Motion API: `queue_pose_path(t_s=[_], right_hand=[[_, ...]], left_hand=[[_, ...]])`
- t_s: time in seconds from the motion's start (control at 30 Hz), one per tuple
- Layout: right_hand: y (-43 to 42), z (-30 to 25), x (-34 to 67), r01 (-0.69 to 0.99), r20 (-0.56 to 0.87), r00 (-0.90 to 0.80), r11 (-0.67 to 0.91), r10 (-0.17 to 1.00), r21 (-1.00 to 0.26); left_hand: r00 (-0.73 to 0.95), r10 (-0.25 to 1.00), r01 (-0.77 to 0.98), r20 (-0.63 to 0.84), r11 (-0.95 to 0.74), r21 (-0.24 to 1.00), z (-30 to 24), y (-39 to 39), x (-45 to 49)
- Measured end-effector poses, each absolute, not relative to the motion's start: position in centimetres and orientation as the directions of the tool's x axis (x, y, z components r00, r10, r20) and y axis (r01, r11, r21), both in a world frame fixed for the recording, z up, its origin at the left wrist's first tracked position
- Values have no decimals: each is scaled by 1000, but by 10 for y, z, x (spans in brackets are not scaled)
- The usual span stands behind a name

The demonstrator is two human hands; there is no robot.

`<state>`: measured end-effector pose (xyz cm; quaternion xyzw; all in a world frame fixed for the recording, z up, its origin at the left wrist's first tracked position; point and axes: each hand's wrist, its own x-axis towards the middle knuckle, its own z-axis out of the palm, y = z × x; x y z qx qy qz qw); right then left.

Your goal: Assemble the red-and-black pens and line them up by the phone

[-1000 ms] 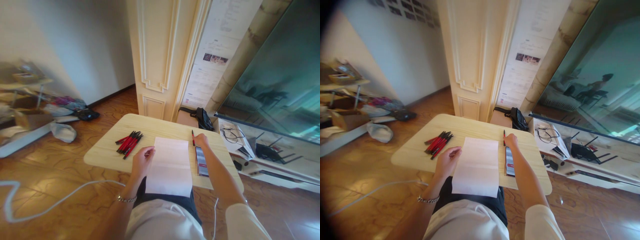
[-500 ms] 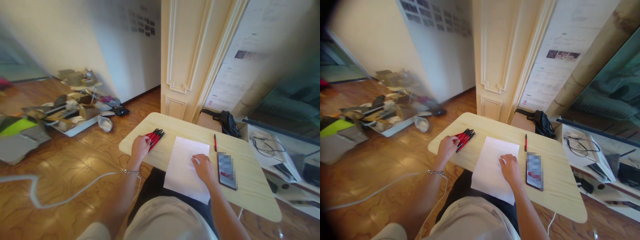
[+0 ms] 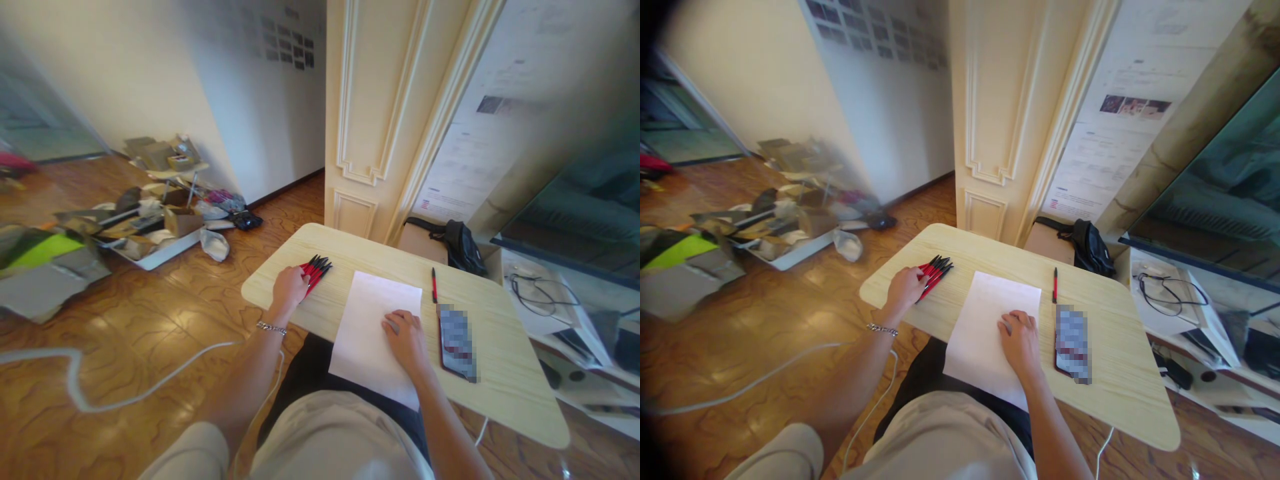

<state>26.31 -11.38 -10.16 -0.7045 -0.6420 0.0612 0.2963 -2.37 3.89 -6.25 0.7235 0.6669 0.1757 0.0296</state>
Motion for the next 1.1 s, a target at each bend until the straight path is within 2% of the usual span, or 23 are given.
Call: queue_pose_path(t_s=[0.13, 0.2, 0.27, 0.33, 0.4, 0.5, 0.57, 0.67, 0.77, 0.9, 1.0, 1.1], right_hand=[[-114, -101, 263, 877, 293, 161, 0, 942, -481], [-113, -100, 263, 880, 295, 158, 0, 942, -474], [-112, -100, 262, 881, 295, 160, -2, 942, -473], [-110, -99, 261, 880, 289, 167, -11, 943, -475], [-109, -98, 260, 878, 282, 179, -23, 943, -479], [-109, -96, 258, 872, 282, 194, -33, 940, -488], [-109, -93, 257, 862, 286, 206, -35, 936, -506], [-110, -85, 256, 818, 321, 247, -19, 914, -576], [-107, -75, 253, 671, 325, 356, 2, 876, -741], [-95, -69, 245, 244, 70, 415, -37, 907, -969], [-87, -69, 239, 27, -48, 413, -65, 909, -997], [-84, -67, 235, 7, -48, 409, -55, 911, -998]], left_hand=[[36, 985, 964, 167, -79, 253, -57, 38, -22], [39, 981, 955, 192, -93, 283, -51, 36, -23], [47, 973, 922, 225, -129, 366, -46, 31, -22], [53, 975, 847, 217, -159, 508, -43, 23, -17], [99, 983, 697, 153, -179, 694, -44, 9, -6], [271, 962, 357, 42, -141, 924, -52, -20, 21], [346, 938, 176, -20, -44, 983, -60, -41, 41], [429, 898, 20, -102, 103, 994, -72, -66, 65], [439, 892, -11, -109, 127, 992, -80, -78, 79], [418, 906, 24, -67, 63, 998, -82, -85, 87], [392, 919, 54, -47, 29, 998, -80, -90, 91], [391, 920, 109, -33, -11, 994, -79, -93, 93]])
